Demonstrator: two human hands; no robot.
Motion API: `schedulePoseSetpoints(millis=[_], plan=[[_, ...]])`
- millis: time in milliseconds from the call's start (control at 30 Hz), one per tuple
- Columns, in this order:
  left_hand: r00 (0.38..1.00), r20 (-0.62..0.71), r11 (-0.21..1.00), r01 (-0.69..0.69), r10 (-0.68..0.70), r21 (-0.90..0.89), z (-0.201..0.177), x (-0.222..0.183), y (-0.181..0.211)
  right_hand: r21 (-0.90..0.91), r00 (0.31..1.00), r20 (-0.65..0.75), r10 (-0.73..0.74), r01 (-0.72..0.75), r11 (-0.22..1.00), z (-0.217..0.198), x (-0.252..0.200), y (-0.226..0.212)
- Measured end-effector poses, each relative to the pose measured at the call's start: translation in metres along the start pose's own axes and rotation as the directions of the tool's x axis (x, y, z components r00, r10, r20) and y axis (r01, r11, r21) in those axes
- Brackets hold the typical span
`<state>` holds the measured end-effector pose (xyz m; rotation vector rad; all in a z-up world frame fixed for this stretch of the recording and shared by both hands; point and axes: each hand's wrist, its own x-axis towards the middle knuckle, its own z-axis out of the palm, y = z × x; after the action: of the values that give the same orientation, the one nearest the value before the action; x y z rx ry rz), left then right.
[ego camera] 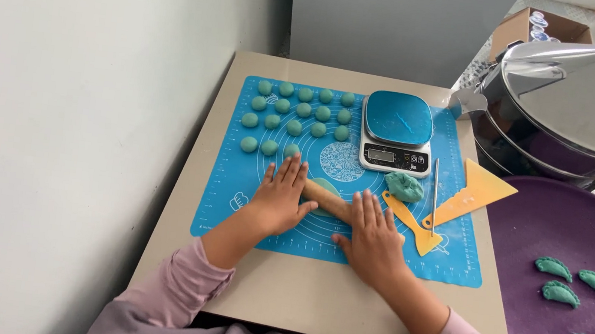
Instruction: Rolling out blue dough balls with a rolling pin and hand-shaping them into dumplings on a silicone mat.
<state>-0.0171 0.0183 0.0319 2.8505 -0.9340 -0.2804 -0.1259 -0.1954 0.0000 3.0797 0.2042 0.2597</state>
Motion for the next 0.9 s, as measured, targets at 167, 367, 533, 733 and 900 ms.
schedulePoseSetpoints(millis=[167,367,533,733,900], plan=[[0.992,-0.122,0.998,-0.018,0.026,0.067,0.017,0.049,-0.008,0.044,0.999,-0.035,0.024,-0.022,0.999,0.008,0.039,0.032],[0.983,-0.176,0.999,-0.052,0.052,0.006,0.024,0.076,-0.011,0.074,1.000,-0.021,0.023,-0.022,0.997,0.011,0.053,0.047],[0.995,-0.082,0.997,-0.057,0.062,0.056,0.007,0.034,-0.006,0.066,1.000,-0.011,0.000,0.001,0.998,0.008,0.024,0.022],[0.991,0.133,0.992,-0.040,0.024,0.120,-0.005,0.002,-0.003,0.012,0.984,0.116,-0.139,0.138,0.990,-0.007,-0.001,0.002],[0.992,-0.070,0.994,-0.110,0.108,-0.020,0.004,0.036,-0.011,0.099,0.997,0.070,-0.035,0.028,0.995,0.003,0.041,0.029]])
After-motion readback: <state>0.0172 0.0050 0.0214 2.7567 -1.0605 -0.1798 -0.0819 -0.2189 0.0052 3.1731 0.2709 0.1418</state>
